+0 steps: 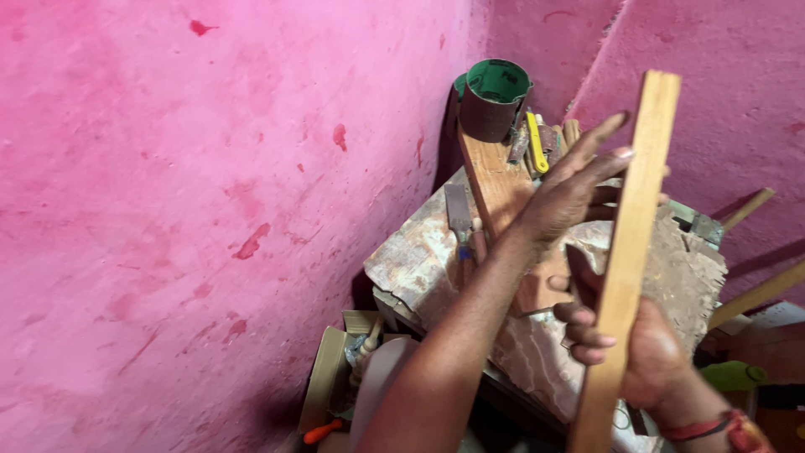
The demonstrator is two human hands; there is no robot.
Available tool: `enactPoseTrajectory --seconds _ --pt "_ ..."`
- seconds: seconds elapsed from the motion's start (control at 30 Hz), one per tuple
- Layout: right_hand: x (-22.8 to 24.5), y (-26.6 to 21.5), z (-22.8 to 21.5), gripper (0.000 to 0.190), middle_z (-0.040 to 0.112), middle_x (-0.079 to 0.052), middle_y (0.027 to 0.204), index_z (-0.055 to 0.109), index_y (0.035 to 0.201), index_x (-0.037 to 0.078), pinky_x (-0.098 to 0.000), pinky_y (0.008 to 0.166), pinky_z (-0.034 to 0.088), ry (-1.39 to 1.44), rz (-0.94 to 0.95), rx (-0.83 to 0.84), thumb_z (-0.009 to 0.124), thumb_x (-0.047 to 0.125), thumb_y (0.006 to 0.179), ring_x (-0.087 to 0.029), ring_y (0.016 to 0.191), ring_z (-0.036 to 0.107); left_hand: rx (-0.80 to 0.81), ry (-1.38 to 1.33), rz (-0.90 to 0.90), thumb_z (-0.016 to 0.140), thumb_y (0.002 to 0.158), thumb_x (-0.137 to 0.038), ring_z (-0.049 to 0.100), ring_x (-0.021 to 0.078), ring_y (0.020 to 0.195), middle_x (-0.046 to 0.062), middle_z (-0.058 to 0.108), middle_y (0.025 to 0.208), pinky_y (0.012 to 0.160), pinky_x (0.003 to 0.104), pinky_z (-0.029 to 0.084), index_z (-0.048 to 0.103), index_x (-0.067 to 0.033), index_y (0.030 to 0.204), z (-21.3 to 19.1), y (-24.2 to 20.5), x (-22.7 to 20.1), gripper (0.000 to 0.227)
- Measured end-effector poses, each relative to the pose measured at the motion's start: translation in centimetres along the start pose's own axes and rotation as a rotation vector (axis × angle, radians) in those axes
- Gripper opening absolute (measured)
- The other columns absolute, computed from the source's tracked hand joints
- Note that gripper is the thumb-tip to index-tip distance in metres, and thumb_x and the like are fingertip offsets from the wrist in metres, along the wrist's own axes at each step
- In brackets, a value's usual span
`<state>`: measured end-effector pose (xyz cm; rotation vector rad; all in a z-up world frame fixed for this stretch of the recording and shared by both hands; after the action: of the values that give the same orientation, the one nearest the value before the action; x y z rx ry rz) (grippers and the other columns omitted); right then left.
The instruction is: The person smooths a long wooden stick using a sanding block, repeatedly rubbing the surface and edges. The person holds the stick with one hand and sands with the other, rotating the stick to access different sides.
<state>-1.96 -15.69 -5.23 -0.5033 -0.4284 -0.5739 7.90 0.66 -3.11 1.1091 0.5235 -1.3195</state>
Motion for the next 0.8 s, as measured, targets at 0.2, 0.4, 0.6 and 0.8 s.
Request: enactPoseTrajectory --seconds 0.2,0.4,0.6,0.8 --pt "0.3 -0.2 1.5 0.042 0.053 -0.002 0.083 0.053 0.136 0.008 -0.0210 0.045 0.043 -0.100 -0.058 -0.006 0.035 0.039 0.113 -0.005 0.053 0.045 0.126 -0.169 -0.003 0.056 0.105 -0.032 0.073 0.0357 0.101 0.028 0.068 0.120 0.087 0.051 0.063 0.007 -0.0125 0.171 1.1 0.1 1.1 0.085" --pt "-4.5 0.2 0.0 0.040 0.054 -0.003 0.082 0.053 0.132 0.015 -0.0225 0.045 0.044 -0.057 0.034 -0.096 0.034 0.038 0.106 -0.006 0.053 0.045 0.007 -0.195 0.065 0.049 0.111 -0.026 0.074 0.0301 0.094 0.023 0.069 0.118 0.074 0.040 0.066 0.005 -0.0119 0.170 -0.7 -0.4 -0.3 0.074" --pt "-3.9 0.9 0.1 0.036 0.054 -0.004 0.088 0.051 0.137 0.015 -0.0217 0.051 0.046 0.141 0.101 0.004 0.039 0.029 0.106 -0.007 0.058 0.048 -0.129 -0.142 0.102 0.048 0.108 -0.023 0.066 0.0178 0.072 0.018 0.069 0.107 0.053 0.029 0.058 0.001 -0.0203 0.171 -0.9 0.1 -0.4 0.079" --pt "-4.5 1.2 0.0 0.043 0.053 -0.003 0.088 0.049 0.146 0.014 -0.0220 0.051 0.046 0.097 0.117 0.049 0.040 0.023 0.104 -0.008 0.060 0.048 -0.205 -0.202 0.180 0.061 0.099 -0.023 0.068 0.0212 0.072 0.019 0.068 0.106 0.055 0.034 0.061 0.002 -0.0216 0.171 -2.6 2.2 0.3 0.093"
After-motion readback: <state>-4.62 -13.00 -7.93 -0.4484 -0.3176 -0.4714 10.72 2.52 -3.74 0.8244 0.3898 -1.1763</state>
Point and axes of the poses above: each hand's wrist, its own y-axis towards the middle knuckle, its own z-axis out of the palm, x = y × z, the point moved 1 cm from there along y, towards the middle knuckle
